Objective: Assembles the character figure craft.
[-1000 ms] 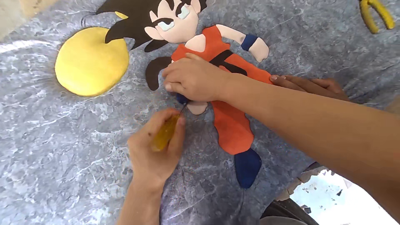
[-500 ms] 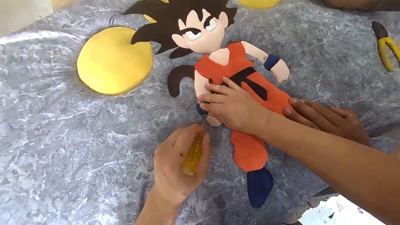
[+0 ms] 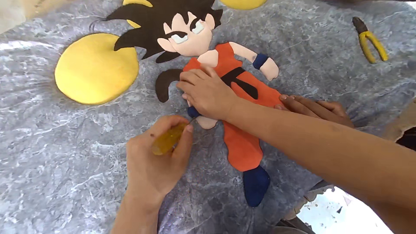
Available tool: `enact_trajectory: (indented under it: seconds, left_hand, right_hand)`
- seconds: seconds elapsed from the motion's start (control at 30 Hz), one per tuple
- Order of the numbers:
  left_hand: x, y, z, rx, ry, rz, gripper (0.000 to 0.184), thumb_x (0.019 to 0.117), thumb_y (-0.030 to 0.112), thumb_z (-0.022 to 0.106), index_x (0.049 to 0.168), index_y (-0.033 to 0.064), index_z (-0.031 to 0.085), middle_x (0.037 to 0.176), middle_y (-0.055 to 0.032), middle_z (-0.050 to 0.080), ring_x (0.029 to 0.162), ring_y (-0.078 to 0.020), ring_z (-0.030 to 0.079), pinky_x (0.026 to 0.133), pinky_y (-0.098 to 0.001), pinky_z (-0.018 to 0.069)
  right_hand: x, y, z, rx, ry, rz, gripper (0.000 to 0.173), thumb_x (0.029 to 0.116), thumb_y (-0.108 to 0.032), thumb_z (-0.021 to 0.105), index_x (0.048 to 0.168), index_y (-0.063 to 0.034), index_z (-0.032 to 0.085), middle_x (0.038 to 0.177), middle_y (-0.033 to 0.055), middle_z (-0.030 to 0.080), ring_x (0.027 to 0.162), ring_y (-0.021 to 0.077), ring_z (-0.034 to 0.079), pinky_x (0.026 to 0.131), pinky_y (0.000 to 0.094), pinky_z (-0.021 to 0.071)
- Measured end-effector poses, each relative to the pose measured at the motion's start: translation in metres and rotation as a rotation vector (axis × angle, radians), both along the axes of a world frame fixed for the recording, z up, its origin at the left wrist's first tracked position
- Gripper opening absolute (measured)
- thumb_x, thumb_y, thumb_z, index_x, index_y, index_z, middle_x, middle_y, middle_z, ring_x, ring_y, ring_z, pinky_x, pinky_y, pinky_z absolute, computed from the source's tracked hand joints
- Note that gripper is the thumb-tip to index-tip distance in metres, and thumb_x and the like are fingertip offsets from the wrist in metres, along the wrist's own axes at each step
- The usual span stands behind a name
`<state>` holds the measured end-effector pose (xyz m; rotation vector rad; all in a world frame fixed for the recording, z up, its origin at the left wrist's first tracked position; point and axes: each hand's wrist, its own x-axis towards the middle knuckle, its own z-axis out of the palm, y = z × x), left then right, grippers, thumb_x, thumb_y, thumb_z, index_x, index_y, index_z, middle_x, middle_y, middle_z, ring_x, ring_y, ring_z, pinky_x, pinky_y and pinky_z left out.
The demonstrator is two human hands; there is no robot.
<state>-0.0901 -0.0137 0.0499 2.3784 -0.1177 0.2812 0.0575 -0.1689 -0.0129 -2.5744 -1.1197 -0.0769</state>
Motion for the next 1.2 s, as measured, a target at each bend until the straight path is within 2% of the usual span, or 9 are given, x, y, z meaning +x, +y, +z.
enact_trajectory:
  seconds: [0.07, 0.17, 0.23, 0.33, 0.43, 0.5, 0.63, 0.9, 1.2]
  left_hand:
    - [0.001, 0.000, 0.001, 0.041, -0.001, -0.017, 0.021, 0.0958, 0.034, 0.063, 0.102, 0.0163, 0.073, 0.085, 0.0083, 0.071, 0.072, 0.0031, 0.066, 0.059, -0.0181, 0.0550]
    - [0.005, 0.002, 0.010, 0.030, -0.029, -0.150, 0.032, 0.0956, 0.037, 0.068, 0.113, 0.0104, 0.072, 0.114, -0.0012, 0.071, 0.102, -0.0097, 0.069, 0.086, -0.0306, 0.0602]
    - [0.006, 0.002, 0.013, -0.134, -0.109, -0.230, 0.031, 0.0952, 0.033, 0.071, 0.115, 0.0087, 0.071, 0.119, -0.0037, 0.070, 0.108, -0.0162, 0.068, 0.091, -0.0354, 0.0601]
    - [0.007, -0.001, 0.004, -0.412, -0.174, -0.324, 0.013, 0.1004, 0.025, 0.067, 0.104, 0.0146, 0.073, 0.107, 0.0013, 0.072, 0.097, -0.0153, 0.071, 0.083, -0.0320, 0.0619]
    - [0.010, -0.004, -0.006, -0.535, -0.199, -0.304, 0.016, 0.1056, 0.026, 0.059, 0.102, 0.0173, 0.072, 0.105, 0.0026, 0.073, 0.095, -0.0159, 0.071, 0.083, -0.0337, 0.0615]
    - [0.012, -0.006, -0.008, -0.520, -0.215, -0.302, 0.019, 0.1068, 0.027, 0.056, 0.102, 0.0166, 0.071, 0.104, 0.0018, 0.074, 0.094, -0.0169, 0.073, 0.082, -0.0341, 0.0622]
    - [0.013, -0.014, -0.012, -0.457, -0.235, -0.309, 0.023, 0.1077, 0.028, 0.054, 0.096, 0.0144, 0.069, 0.096, 0.0006, 0.075, 0.085, -0.0161, 0.074, 0.074, -0.0322, 0.0635]
    - [0.058, -0.017, -0.007, -0.626, -0.220, -0.034, 0.026, 0.1055, 0.017, 0.046, 0.081, 0.0176, 0.055, 0.067, 0.0023, 0.068, 0.056, -0.0195, 0.069, 0.057, -0.0404, 0.0635]
    - [0.110, -0.014, -0.005, -0.658, -0.061, 0.179, 0.025, 0.1049, 0.018, 0.046, 0.081, 0.0152, 0.052, 0.055, 0.0021, 0.063, 0.047, -0.0189, 0.066, 0.048, -0.0378, 0.0613]
  right_hand:
    - [-0.002, 0.006, -0.001, -0.084, -0.018, -0.003, 0.047, 0.1080, -0.028, 0.036, 0.149, -0.0148, 0.054, 0.164, 0.0054, 0.039, 0.157, 0.0277, 0.025, 0.126, 0.0650, 0.0093]
    - [-0.006, 0.006, -0.003, -0.104, 0.048, -0.032, 0.049, 0.1087, -0.025, 0.031, 0.155, -0.0181, 0.047, 0.166, -0.0008, 0.037, 0.157, 0.0243, 0.026, 0.124, 0.0675, 0.0128]
    - [-0.005, 0.006, -0.002, -0.084, 0.106, -0.057, 0.050, 0.1095, -0.026, 0.029, 0.157, -0.0222, 0.045, 0.167, -0.0052, 0.035, 0.157, 0.0210, 0.025, 0.124, 0.0664, 0.0121]
    - [-0.003, 0.006, 0.005, -0.082, 0.230, -0.071, 0.050, 0.1105, -0.030, 0.029, 0.158, -0.0261, 0.043, 0.168, -0.0091, 0.032, 0.158, 0.0178, 0.021, 0.126, 0.0634, 0.0081]
    - [-0.003, 0.011, 0.003, 0.009, 0.226, -0.141, 0.047, 0.1110, -0.035, 0.030, 0.150, -0.0258, 0.055, 0.162, -0.0103, 0.043, 0.154, 0.0155, 0.030, 0.126, 0.0599, 0.0149]
    - [-0.004, 0.015, 0.001, -0.001, 0.184, -0.191, 0.049, 0.1102, -0.039, 0.032, 0.152, -0.0206, 0.051, 0.163, -0.0041, 0.043, 0.154, 0.0180, 0.032, 0.125, 0.0593, 0.0183]
    - [-0.001, 0.022, 0.004, -0.123, 0.174, -0.207, 0.059, 0.1096, -0.038, 0.027, 0.162, -0.0114, 0.034, 0.169, 0.0035, 0.031, 0.159, 0.0235, 0.018, 0.125, 0.0673, 0.0029]
    - [-0.001, 0.022, 0.002, -0.096, 0.142, -0.230, 0.055, 0.1082, -0.031, 0.027, 0.158, -0.0130, 0.041, 0.165, 0.0006, 0.039, 0.157, 0.0218, 0.025, 0.124, 0.0678, 0.0050]
    - [0.005, 0.026, -0.002, -0.070, 0.115, -0.251, 0.054, 0.1049, -0.032, 0.034, 0.154, -0.0148, 0.048, 0.163, -0.0019, 0.042, 0.156, 0.0211, 0.028, 0.123, 0.0696, 0.0091]
